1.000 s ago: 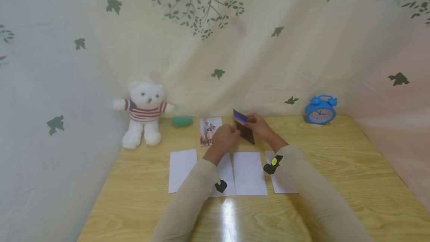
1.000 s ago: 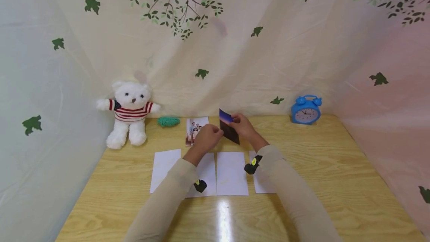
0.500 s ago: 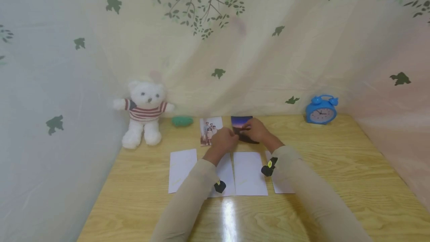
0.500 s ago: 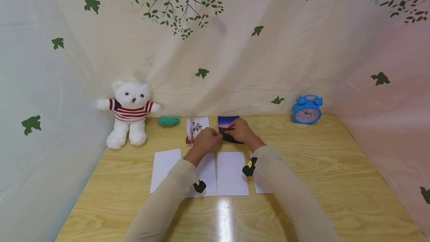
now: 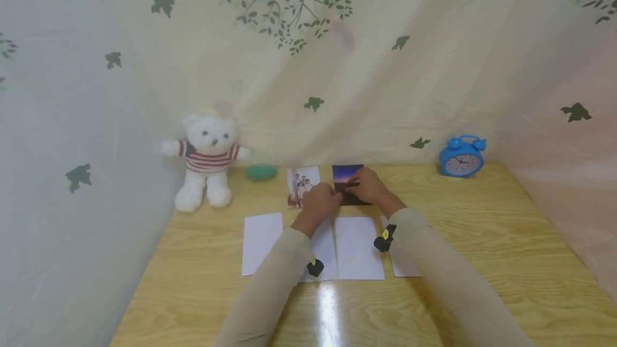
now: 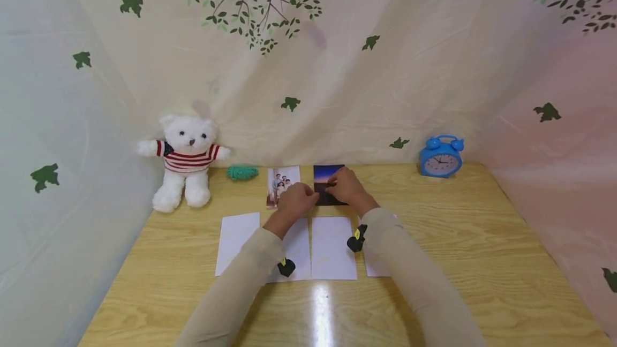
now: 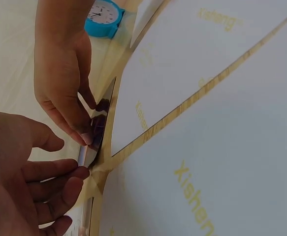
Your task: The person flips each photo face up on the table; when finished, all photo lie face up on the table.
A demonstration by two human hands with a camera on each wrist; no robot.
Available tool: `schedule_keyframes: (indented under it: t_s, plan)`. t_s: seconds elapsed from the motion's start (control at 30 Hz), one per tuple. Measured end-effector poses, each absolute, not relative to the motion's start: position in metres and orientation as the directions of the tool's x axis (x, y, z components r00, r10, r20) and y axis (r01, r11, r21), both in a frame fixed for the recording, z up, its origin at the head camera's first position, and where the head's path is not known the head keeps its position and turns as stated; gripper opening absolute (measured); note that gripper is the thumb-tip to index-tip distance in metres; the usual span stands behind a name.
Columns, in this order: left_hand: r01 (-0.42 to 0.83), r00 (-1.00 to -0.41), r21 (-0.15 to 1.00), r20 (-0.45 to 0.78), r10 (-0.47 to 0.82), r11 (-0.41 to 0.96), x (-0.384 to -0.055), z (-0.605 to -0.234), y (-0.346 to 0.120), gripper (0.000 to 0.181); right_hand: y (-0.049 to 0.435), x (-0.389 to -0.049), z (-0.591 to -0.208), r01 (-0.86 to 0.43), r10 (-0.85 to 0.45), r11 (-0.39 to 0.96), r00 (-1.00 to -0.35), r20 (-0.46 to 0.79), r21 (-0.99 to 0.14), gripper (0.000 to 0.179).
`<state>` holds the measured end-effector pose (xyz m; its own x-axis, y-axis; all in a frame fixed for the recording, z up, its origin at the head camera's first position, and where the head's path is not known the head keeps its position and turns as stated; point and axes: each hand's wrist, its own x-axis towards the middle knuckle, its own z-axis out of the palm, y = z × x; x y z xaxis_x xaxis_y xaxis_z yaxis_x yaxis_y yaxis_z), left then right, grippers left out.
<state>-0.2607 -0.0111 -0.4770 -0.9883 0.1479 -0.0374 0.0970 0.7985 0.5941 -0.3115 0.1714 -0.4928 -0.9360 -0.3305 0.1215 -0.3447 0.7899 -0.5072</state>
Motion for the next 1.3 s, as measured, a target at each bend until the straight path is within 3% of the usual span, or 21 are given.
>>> schedule_keyframes:
  t_s: [0.23,0.43,0.63,0.83,1.13,1.3]
  plan:
    - [0.146,-0.979,0.642,-0.017,0.204,0.753,-0.267,-0.488,-0.016,0.034,0.169,-0.308,-0.487,-0.306,-0.31,0.796,-0.947,0.082,-0.522,0.024]
    - [0.172,-0.969,0.66,-0.02,0.246,0.731,-0.257,-0.471,-0.022,0.022,0.165,-0.308,-0.486,-0.255,-0.285,0.804,-0.958,0.029,-0.537,0.027]
    - [0.208,-0.959,0.648,-0.013,0.284,0.733,-0.252,-0.462,-0.031,0.025,0.162,-0.304,-0.484,-0.259,-0.243,0.819,-0.965,0.098,-0.512,0.03]
    - [0.263,-0.946,0.641,0.024,0.324,0.721,-0.244,-0.456,-0.046,0.027,0.15,-0.294,-0.473,-0.333,-0.266,0.779,-0.943,0.201,-0.532,0.03]
    - [0.317,-0.935,0.552,0.048,0.35,0.771,-0.227,-0.453,-0.076,0.03,0.115,-0.267,-0.463,-0.397,-0.375,0.709,-0.912,0.165,-0.582,0.028]
    - [0.322,-0.937,0.558,0.07,0.343,0.765,-0.213,-0.452,-0.097,0.029,0.093,-0.251,-0.465,-0.505,-0.447,0.66,-0.859,0.251,-0.556,0.022]
